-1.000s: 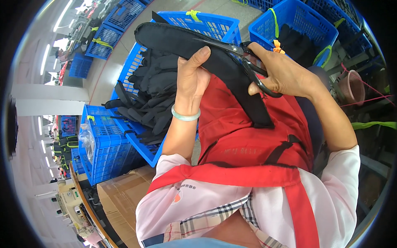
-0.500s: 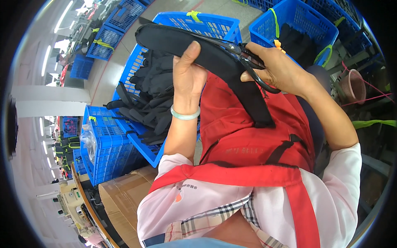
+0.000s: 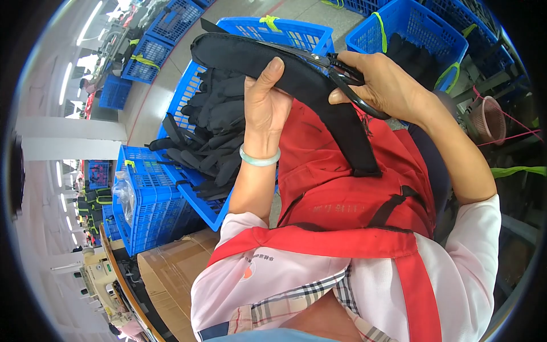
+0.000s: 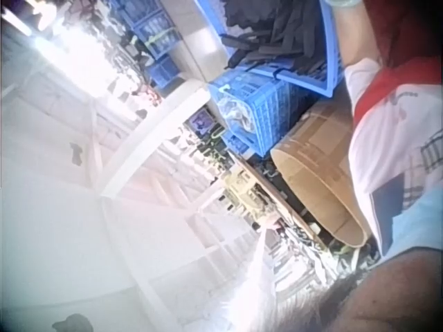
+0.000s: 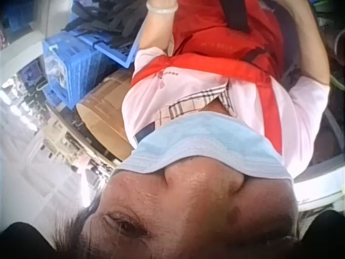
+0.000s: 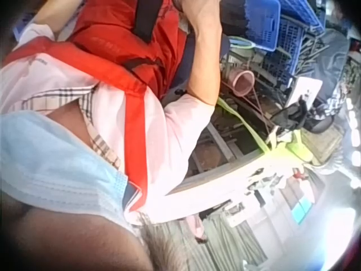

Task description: Trimming or cutting black padded straps with scissors.

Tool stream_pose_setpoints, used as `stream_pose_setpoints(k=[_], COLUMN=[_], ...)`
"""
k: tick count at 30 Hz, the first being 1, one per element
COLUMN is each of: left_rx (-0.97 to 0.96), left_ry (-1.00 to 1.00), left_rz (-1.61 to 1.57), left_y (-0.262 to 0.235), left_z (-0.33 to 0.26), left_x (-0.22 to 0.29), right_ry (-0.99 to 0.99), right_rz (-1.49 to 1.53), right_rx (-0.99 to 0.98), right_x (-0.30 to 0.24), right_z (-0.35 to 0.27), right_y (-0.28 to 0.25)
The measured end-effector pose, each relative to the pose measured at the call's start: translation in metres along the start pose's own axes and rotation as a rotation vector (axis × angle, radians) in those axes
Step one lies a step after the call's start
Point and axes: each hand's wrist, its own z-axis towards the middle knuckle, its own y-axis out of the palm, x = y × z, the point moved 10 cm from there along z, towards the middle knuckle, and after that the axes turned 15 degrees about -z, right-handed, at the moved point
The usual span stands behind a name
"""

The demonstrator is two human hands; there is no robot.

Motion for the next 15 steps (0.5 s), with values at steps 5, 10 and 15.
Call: stream_pose_setpoints(k=[5,10,15], left_rx=[-0.035,-0.122,-0.234], left_ry=[0.008,0.028,0.016], left_rz=[-0.023,0.052,0.371], left_y=[0.014,0.046,0.111], left_z=[0.007,0.025,0.037], left_x=[0.000,0.020,0.047], right_ry=[0.046,0.121,-0.111], right_rz=[0.034,0.360,0.458], right_rx=[-0.036,-0.083,0.202], right_x=[0.004,-0.006,-0.028], right_z=[0.008,0.012,0.016], right_y=[-0.005,-0.014,-0.043])
